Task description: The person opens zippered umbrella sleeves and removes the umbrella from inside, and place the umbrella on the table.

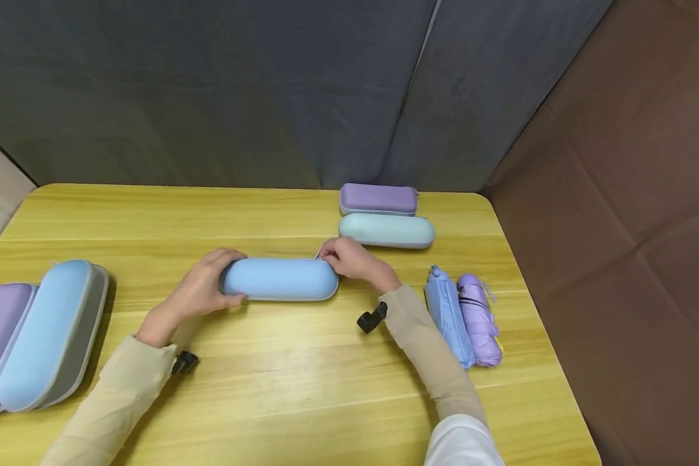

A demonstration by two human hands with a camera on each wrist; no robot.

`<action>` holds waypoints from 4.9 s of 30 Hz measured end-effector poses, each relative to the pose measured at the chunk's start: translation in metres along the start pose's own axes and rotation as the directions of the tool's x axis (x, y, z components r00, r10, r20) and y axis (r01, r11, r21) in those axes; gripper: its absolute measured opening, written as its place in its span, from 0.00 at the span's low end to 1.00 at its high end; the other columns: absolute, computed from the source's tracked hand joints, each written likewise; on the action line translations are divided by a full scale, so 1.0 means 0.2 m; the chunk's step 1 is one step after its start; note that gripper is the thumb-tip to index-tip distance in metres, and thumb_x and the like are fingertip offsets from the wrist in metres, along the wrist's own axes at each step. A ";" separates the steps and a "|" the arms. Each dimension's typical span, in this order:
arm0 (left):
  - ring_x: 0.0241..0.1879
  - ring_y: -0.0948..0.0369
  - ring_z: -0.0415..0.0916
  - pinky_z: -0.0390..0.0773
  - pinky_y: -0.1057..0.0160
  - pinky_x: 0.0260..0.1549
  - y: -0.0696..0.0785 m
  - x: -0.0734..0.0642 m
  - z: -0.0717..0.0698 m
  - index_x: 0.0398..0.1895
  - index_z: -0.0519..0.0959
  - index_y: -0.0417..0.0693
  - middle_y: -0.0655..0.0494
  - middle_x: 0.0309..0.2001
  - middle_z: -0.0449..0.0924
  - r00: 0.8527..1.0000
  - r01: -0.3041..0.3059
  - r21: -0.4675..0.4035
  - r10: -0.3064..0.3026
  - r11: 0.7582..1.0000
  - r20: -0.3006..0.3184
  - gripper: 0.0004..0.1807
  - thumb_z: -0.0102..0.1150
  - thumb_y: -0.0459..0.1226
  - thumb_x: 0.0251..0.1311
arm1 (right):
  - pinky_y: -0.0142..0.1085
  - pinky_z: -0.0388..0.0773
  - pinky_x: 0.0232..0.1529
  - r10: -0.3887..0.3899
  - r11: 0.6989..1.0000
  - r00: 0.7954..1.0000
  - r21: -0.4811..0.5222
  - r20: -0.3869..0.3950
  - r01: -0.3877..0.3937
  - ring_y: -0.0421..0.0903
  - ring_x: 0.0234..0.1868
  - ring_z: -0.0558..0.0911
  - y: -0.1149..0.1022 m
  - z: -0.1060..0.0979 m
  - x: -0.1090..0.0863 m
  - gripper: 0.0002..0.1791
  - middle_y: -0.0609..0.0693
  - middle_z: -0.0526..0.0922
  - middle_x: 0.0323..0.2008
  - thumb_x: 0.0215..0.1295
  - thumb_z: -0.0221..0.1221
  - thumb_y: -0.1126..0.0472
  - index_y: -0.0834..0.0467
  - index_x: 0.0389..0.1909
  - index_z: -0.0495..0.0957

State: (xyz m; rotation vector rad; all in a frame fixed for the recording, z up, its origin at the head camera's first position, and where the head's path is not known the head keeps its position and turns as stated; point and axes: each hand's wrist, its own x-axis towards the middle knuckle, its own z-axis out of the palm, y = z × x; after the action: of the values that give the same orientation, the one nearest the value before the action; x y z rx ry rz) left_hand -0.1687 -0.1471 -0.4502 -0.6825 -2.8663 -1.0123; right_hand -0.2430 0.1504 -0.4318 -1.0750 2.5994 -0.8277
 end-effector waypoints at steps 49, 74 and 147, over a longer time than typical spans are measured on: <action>0.31 0.46 0.78 0.79 0.47 0.28 0.10 -0.10 0.04 0.41 0.75 0.32 0.39 0.35 0.79 0.986 0.107 0.167 -0.083 0.980 -0.148 0.33 0.71 0.47 0.34 | 0.27 0.70 0.25 -0.073 0.984 0.964 -0.175 -0.254 0.028 0.40 0.23 0.70 -0.10 0.19 -0.18 0.07 0.49 0.75 0.20 0.57 0.57 0.71 0.60 0.21 0.76; 0.10 0.57 0.65 0.65 0.62 0.06 0.43 -0.15 0.17 0.49 0.65 0.29 0.48 0.13 0.67 0.929 0.361 0.370 -0.363 0.856 -0.065 0.45 0.64 0.57 0.38 | 0.23 0.71 0.28 -0.273 0.960 0.952 -0.097 -0.138 0.261 0.39 0.24 0.74 -0.25 0.30 -0.10 0.04 0.50 0.80 0.25 0.58 0.59 0.69 0.62 0.26 0.81; 0.31 0.51 0.75 0.78 0.51 0.26 0.01 0.04 -0.06 0.45 0.79 0.36 0.45 0.35 0.76 0.991 -0.126 0.361 0.104 0.924 0.079 0.43 0.72 0.58 0.25 | 0.26 0.73 0.28 -0.107 0.991 0.974 -0.107 -0.200 0.087 0.39 0.25 0.74 -0.11 0.22 -0.38 0.04 0.49 0.79 0.25 0.59 0.59 0.69 0.62 0.28 0.81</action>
State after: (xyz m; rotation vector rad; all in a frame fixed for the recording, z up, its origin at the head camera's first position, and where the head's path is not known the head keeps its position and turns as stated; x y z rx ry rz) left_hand -0.1753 -0.1493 -0.4383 -0.8418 -2.8997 -0.4290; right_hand -0.1590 0.1723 -0.4574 -1.2108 2.8032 -0.8854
